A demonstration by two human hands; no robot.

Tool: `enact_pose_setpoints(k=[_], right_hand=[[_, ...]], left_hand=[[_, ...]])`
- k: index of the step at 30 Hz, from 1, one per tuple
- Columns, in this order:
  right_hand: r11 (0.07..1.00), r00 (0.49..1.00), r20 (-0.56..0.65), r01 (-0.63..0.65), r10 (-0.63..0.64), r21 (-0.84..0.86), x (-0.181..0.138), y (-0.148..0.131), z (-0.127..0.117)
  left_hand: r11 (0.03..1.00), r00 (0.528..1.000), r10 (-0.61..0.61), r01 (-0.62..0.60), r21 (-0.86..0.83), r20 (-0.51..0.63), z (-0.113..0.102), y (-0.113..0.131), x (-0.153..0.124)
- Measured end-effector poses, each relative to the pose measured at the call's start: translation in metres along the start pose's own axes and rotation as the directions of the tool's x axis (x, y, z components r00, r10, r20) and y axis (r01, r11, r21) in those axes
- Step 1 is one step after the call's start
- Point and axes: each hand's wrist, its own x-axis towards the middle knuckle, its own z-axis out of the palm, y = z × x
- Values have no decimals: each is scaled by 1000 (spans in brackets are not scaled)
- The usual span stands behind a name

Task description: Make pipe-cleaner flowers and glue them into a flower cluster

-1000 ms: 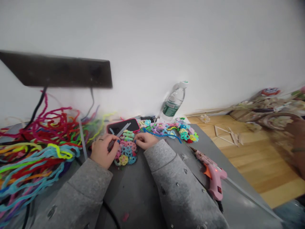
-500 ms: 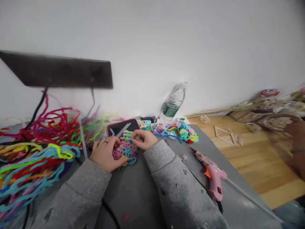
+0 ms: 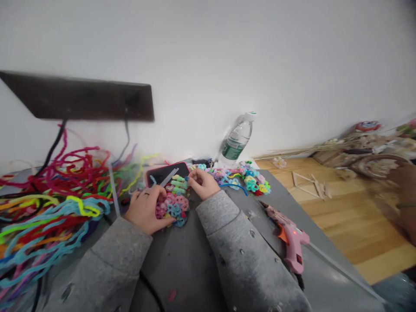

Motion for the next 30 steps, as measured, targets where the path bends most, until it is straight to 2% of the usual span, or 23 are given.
enact_pose_setpoints(k=[2,4,8,11,14,19,25,28,30], right_hand=[[998,1000,12,-24,24,59,0,1,1],[991,997,73,-44,35,125,-1,0,2],[965,982,188,-33,-17,259,-3,-6,5],[953,985,167,-8,-44,303,-4,-13,5],[961,991,124,8,-44,277,-4,-16,3],[944,988,153,-25,-27,329,-2,-12,2],[906,989,149,-47,-18,420,2,-12,-2],[908,991,129,-86,35,411,3,-18,-9],[937,987,133,-130,91,324,-2,-24,-15]], left_hand=[[1000,1000,28,-28,-12,12,1,-1,0],[998,998,61,-61,-35,14,2,-2,1],[988,992,123,-123,-94,-10,5,-7,1],[955,980,198,-195,-225,-14,8,-13,2],[906,969,247,-233,-354,-6,9,-18,4],[867,961,275,-251,-431,-7,8,-21,6],[816,979,206,-166,-553,10,3,-23,4],[693,980,194,-101,-714,50,-1,-28,4],[614,976,202,-58,-787,86,-4,-31,5]])
